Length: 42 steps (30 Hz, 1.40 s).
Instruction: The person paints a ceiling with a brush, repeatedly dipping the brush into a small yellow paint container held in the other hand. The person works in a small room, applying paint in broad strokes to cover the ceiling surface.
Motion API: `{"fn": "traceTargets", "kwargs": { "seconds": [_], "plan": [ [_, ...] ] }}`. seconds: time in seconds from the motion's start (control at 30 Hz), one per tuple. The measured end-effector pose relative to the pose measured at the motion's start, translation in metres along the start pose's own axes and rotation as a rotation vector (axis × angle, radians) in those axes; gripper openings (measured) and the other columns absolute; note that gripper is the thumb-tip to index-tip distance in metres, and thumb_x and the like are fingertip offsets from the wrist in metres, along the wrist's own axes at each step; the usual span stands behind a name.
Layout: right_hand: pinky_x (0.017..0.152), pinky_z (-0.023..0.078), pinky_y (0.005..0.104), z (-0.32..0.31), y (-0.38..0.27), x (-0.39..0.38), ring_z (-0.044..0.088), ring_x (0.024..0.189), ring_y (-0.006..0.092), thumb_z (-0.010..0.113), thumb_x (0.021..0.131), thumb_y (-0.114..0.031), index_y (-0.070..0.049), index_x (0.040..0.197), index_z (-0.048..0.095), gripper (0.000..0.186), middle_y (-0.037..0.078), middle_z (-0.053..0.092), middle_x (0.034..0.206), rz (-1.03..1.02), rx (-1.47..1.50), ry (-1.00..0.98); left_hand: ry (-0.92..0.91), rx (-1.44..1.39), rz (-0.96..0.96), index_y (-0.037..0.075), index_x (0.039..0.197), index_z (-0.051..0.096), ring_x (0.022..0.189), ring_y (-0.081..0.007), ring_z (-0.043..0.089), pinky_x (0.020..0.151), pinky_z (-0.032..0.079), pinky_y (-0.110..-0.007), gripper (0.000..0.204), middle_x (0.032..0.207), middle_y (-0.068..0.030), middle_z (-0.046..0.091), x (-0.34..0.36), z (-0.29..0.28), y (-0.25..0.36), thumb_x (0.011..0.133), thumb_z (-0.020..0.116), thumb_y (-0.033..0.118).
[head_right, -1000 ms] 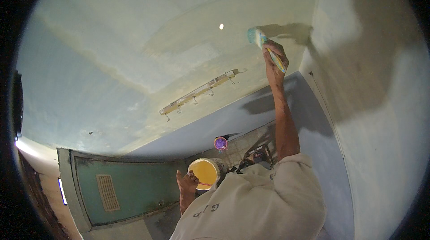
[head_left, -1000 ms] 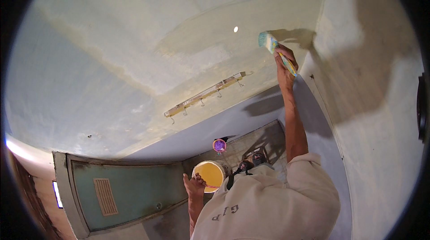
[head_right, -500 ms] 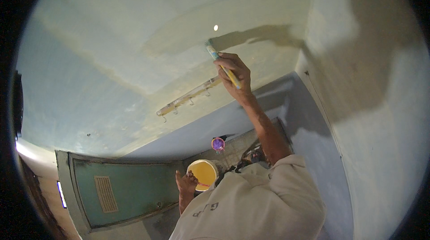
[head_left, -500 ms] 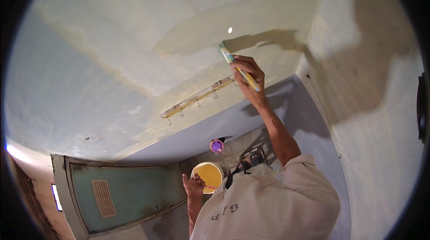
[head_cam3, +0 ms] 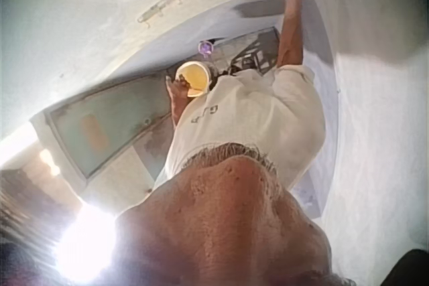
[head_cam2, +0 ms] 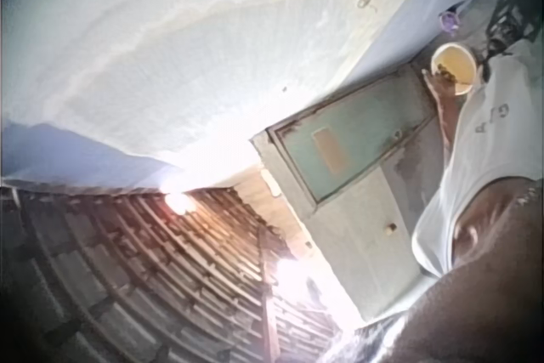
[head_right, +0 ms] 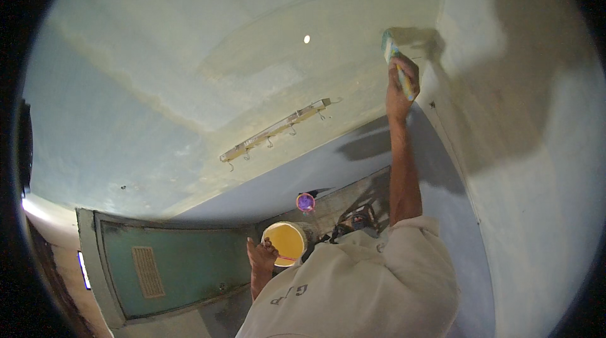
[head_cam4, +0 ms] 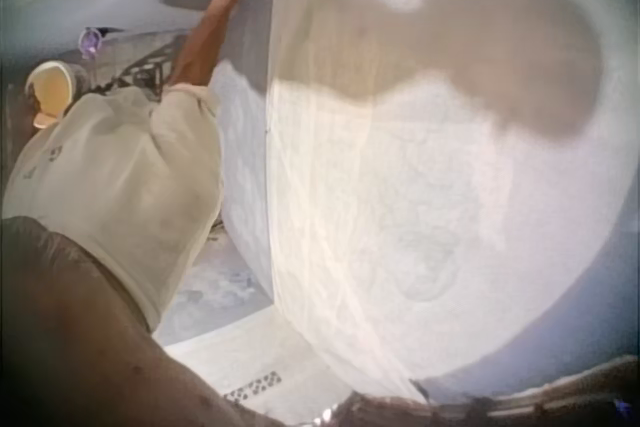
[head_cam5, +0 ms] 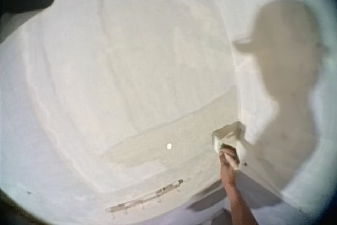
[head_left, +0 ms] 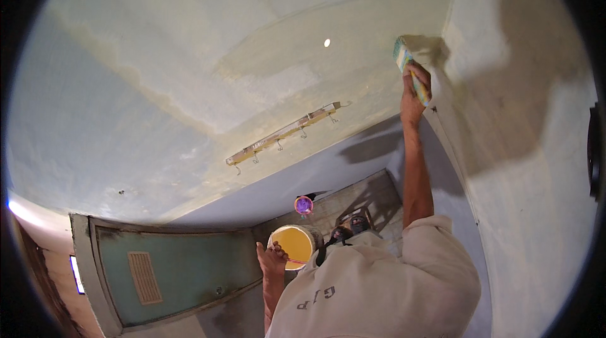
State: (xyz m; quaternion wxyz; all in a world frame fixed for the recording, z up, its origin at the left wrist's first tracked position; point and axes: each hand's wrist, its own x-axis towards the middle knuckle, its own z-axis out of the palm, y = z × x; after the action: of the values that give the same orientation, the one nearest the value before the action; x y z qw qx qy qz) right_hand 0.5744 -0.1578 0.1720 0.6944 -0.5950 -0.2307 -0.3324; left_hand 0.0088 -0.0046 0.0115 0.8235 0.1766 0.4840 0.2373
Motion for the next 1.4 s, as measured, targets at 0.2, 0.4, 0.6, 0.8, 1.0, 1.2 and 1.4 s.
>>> {"fn": "traceTargets", "kwargs": {
  "seconds": [0.2, 0.4, 0.6, 0.8, 1.0, 1.2, 1.4],
  "plan": [
    [0.090, 0.053, 0.0354, 0.036, -0.038, -0.085, 0.063, 0.113, 0.0250, 0.065, 0.083, 0.011, -0.007, 0.113, 0.073, 0.036, 0.013, 0.063, 0.121, -0.033, 0.086, -0.277, 0.013, -0.002, -0.024, 0.006, 0.101, 0.057, 0.060, -0.0172, 0.051, 0.058, 0.044, -0.033, 0.065, 0.074, -0.0013, 0.055, 0.001, -0.001, 0.003, 0.094, 0.049, 0.070],
    [0.093, 0.052, 0.0337, 0.051, -0.066, -0.112, 0.064, 0.113, 0.0236, 0.066, 0.091, 0.007, -0.005, 0.110, 0.072, 0.024, 0.011, 0.065, 0.121, 0.092, 0.395, -0.448, -0.022, 0.024, -0.024, 0.005, 0.102, 0.057, 0.060, -0.0166, 0.050, 0.058, 0.043, -0.032, 0.065, 0.074, -0.0013, 0.055, 0.002, 0.000, 0.007, 0.094, 0.050, 0.070],
    [0.097, 0.050, 0.0347, -0.005, -0.007, -0.056, 0.063, 0.111, 0.0211, 0.069, 0.093, -0.004, -0.004, 0.108, 0.069, 0.015, 0.007, 0.068, 0.116, 0.144, 0.030, -0.370, -0.050, 0.017, -0.030, 0.006, 0.101, 0.059, 0.060, -0.0168, 0.052, 0.058, 0.044, -0.032, 0.063, 0.073, -0.0009, 0.056, 0.002, -0.001, 0.007, 0.095, 0.049, 0.068],
    [0.101, 0.049, 0.0386, -0.043, 0.026, -0.006, 0.063, 0.113, 0.0236, 0.066, 0.094, -0.002, -0.003, 0.110, 0.068, 0.015, 0.009, 0.068, 0.117, 0.114, -0.007, -0.043, -0.042, 0.034, -0.017, 0.006, 0.099, 0.060, 0.059, -0.0177, 0.053, 0.058, 0.045, -0.033, 0.061, 0.072, -0.0010, 0.057, -0.006, 0.012, 0.008, 0.097, 0.048, 0.066],
    [0.100, 0.049, 0.0371, 0.015, -0.037, -0.072, 0.064, 0.112, 0.0271, 0.065, 0.094, 0.001, -0.002, 0.108, 0.070, 0.015, 0.012, 0.068, 0.117, -0.036, -0.026, -0.189, 0.008, 0.039, -0.021, 0.007, 0.098, 0.059, 0.058, -0.0169, 0.053, 0.055, 0.043, -0.033, 0.061, 0.070, -0.0006, 0.056, -0.005, 0.016, 0.010, 0.097, 0.046, 0.067],
    [0.092, 0.052, 0.0318, 0.042, -0.131, -0.147, 0.065, 0.110, 0.0220, 0.069, 0.088, 0.007, -0.005, 0.111, 0.071, 0.026, 0.012, 0.069, 0.115, 0.170, 0.435, -0.725, 0.005, 0.058, -0.010, 0.008, 0.101, 0.059, 0.059, -0.0151, 0.051, 0.056, 0.042, -0.031, 0.060, 0.071, 0.0004, 0.055, -0.008, 0.022, 0.014, 0.099, 0.045, 0.066],
    [0.077, 0.057, 0.0292, 0.020, -0.168, -0.192, 0.069, 0.089, 0.0136, 0.074, 0.092, -0.014, -0.002, 0.108, 0.069, 0.021, 0.007, 0.073, 0.097, 0.733, 0.330, -1.029, -0.024, 0.045, 0.045, 0.008, 0.103, 0.057, 0.061, -0.0128, 0.047, 0.056, 0.040, -0.028, 0.059, 0.075, 0.0009, 0.052, -0.036, 0.052, 0.019, 0.100, 0.045, 0.066]
  ]
}}
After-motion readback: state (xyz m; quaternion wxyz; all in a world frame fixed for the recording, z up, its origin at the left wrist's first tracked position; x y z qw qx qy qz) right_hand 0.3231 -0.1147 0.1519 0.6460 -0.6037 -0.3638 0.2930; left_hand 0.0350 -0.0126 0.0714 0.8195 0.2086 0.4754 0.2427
